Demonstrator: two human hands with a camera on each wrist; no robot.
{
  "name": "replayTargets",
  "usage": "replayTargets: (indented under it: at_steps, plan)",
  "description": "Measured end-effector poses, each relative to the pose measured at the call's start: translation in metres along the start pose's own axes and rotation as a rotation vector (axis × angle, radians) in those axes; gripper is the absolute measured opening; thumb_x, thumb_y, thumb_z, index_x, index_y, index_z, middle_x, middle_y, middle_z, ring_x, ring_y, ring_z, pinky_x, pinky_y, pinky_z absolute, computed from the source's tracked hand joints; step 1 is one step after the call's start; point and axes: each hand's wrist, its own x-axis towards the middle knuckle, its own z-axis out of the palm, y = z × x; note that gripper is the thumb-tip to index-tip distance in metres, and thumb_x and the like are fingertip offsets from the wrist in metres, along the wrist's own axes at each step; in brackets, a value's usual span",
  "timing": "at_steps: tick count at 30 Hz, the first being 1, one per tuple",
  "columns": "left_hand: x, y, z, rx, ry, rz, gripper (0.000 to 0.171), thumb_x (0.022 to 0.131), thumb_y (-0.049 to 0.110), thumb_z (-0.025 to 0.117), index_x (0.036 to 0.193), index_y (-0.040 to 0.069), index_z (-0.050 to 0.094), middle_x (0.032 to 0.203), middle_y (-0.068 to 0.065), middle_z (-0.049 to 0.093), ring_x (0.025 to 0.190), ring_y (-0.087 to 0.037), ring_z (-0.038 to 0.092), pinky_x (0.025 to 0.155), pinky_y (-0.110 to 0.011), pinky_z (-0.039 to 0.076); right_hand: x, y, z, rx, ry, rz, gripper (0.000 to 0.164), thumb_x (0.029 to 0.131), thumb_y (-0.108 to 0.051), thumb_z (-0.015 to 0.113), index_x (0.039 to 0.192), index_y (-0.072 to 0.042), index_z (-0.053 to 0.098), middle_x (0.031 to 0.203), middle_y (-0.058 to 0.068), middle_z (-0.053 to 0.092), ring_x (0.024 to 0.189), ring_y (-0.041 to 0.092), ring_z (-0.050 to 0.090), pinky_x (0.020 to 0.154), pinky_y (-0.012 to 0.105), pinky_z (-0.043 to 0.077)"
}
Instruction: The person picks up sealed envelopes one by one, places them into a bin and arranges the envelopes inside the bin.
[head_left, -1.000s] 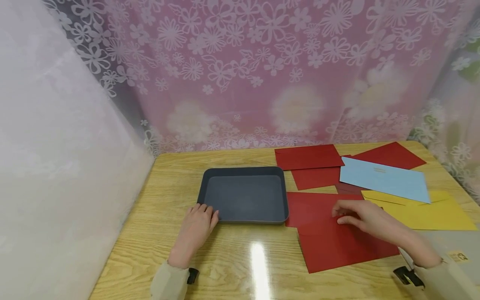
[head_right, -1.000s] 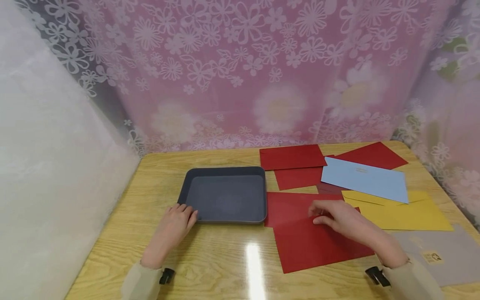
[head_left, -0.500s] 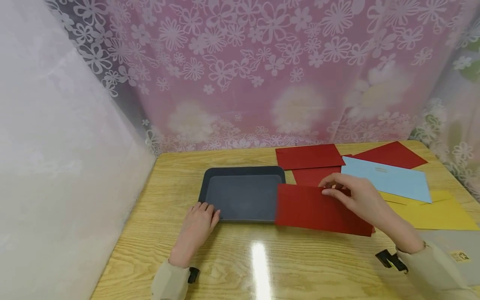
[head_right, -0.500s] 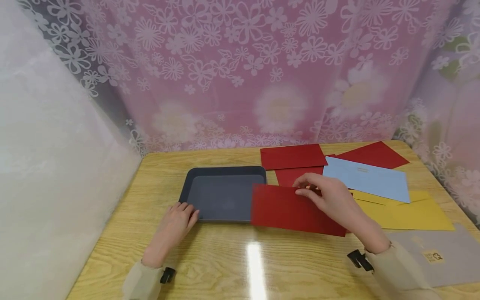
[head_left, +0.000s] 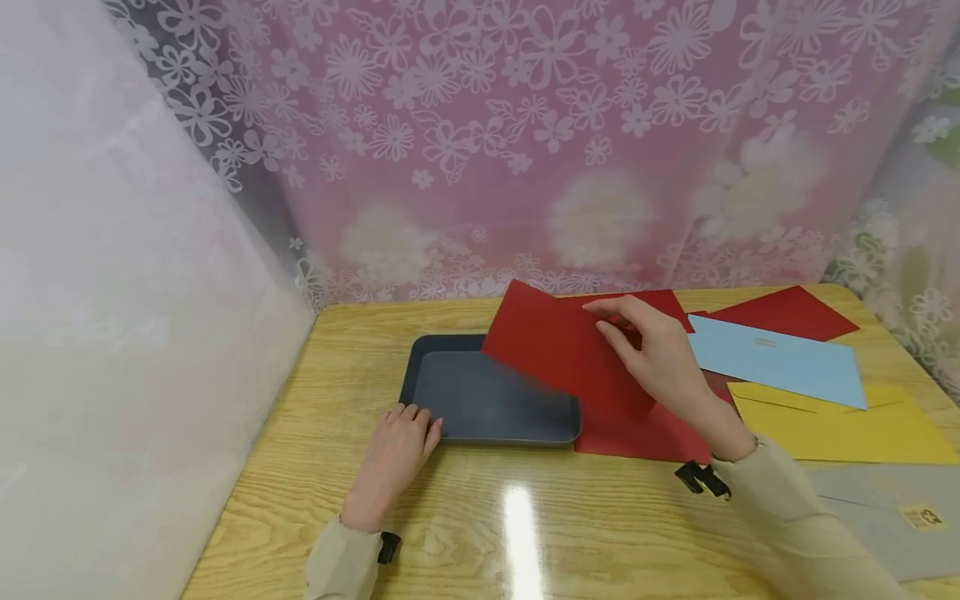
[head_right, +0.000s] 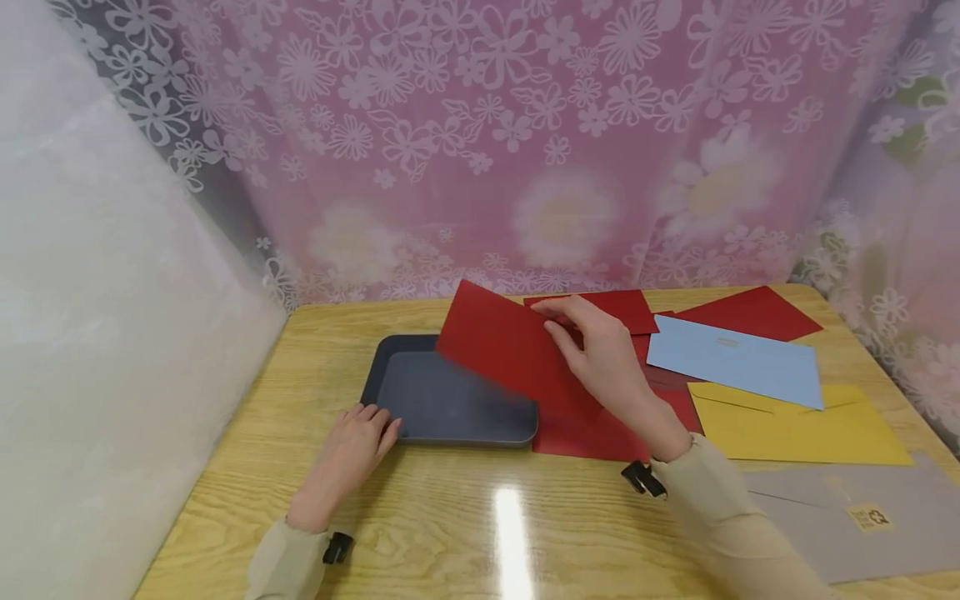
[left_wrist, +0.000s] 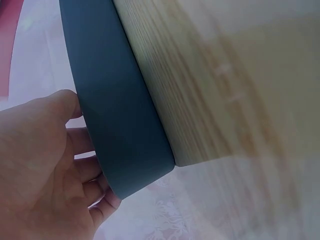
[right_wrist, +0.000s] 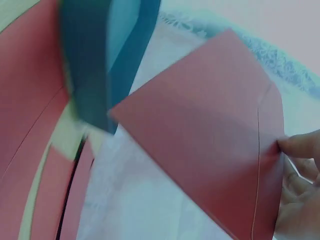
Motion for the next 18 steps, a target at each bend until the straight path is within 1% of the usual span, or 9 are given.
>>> replayTargets:
  at_steps: [5, 8, 10, 12, 14, 16, 18]
  plan:
    - [0.001, 0.001, 0.000, 0.007, 0.012, 0.007, 0.029, 0.096, 0.023, 0.071, 0.072, 0.013, 0.059, 0.067, -0.003, 0.051, 0.063, -0.023, 0.049, 0.060, -0.033, 0.039, 0.012, -0.014, 0.016, 0.078, 0.016, -0.013, 0.039, 0.094, 0.008, 0.065, 0.129, -0.007, 0.067, 0.117, 0.009, 0.068, 0.093, 0.019, 0.063, 0.075, 0.016, 0.044]
    - [0.001, 0.001, 0.000, 0.014, 0.000, 0.001, 0.030, 0.097, 0.024, 0.070, 0.072, 0.013, 0.058, 0.067, -0.003, 0.051, 0.064, -0.023, 0.049, 0.060, -0.034, 0.039, 0.018, -0.019, 0.028, 0.132, 0.014, -0.018, 0.039, 0.093, 0.011, 0.064, 0.129, -0.005, 0.066, 0.119, 0.011, 0.068, 0.096, 0.022, 0.064, 0.076, 0.016, 0.045]
    - [0.001, 0.001, -0.001, 0.016, -0.008, -0.003, 0.031, 0.097, 0.025, 0.070, 0.071, 0.013, 0.057, 0.067, -0.003, 0.051, 0.064, -0.023, 0.049, 0.061, -0.034, 0.038, 0.021, -0.020, 0.036, 0.163, 0.000, -0.013, 0.040, 0.093, 0.010, 0.064, 0.130, -0.007, 0.067, 0.121, 0.010, 0.068, 0.100, 0.022, 0.065, 0.079, 0.017, 0.047]
    - [0.001, 0.001, -0.002, 0.018, -0.016, -0.006, 0.033, 0.097, 0.025, 0.070, 0.070, 0.013, 0.056, 0.067, -0.003, 0.050, 0.064, -0.023, 0.049, 0.061, -0.033, 0.038, 0.022, -0.019, 0.045, 0.176, -0.018, -0.009, 0.040, 0.094, 0.008, 0.065, 0.130, -0.009, 0.067, 0.122, 0.008, 0.068, 0.101, 0.022, 0.065, 0.081, 0.021, 0.050]
    - [0.001, 0.002, -0.003, 0.016, -0.019, -0.009, 0.034, 0.098, 0.025, 0.069, 0.070, 0.013, 0.055, 0.066, -0.003, 0.049, 0.063, -0.022, 0.048, 0.060, -0.033, 0.037, 0.022, -0.017, 0.055, 0.181, -0.042, -0.002, 0.039, 0.094, 0.006, 0.066, 0.130, -0.010, 0.068, 0.122, 0.007, 0.069, 0.100, 0.021, 0.066, 0.080, 0.027, 0.054]
    - [0.001, 0.002, -0.004, 0.012, -0.020, -0.010, 0.035, 0.098, 0.025, 0.069, 0.069, 0.013, 0.054, 0.066, -0.002, 0.048, 0.063, -0.022, 0.047, 0.060, -0.032, 0.036, 0.020, -0.013, 0.066, 0.180, -0.069, 0.004, 0.037, 0.094, 0.004, 0.067, 0.128, -0.010, 0.069, 0.120, 0.006, 0.070, 0.098, 0.021, 0.067, 0.081, 0.034, 0.056]
    - [0.001, 0.002, -0.004, 0.009, -0.020, -0.010, 0.035, 0.098, 0.024, 0.069, 0.069, 0.013, 0.053, 0.065, -0.002, 0.047, 0.063, -0.022, 0.047, 0.060, -0.032, 0.035, 0.017, -0.009, 0.077, 0.170, -0.098, 0.007, 0.035, 0.094, 0.002, 0.068, 0.127, -0.010, 0.070, 0.119, 0.006, 0.071, 0.098, 0.021, 0.068, 0.081, 0.038, 0.057]
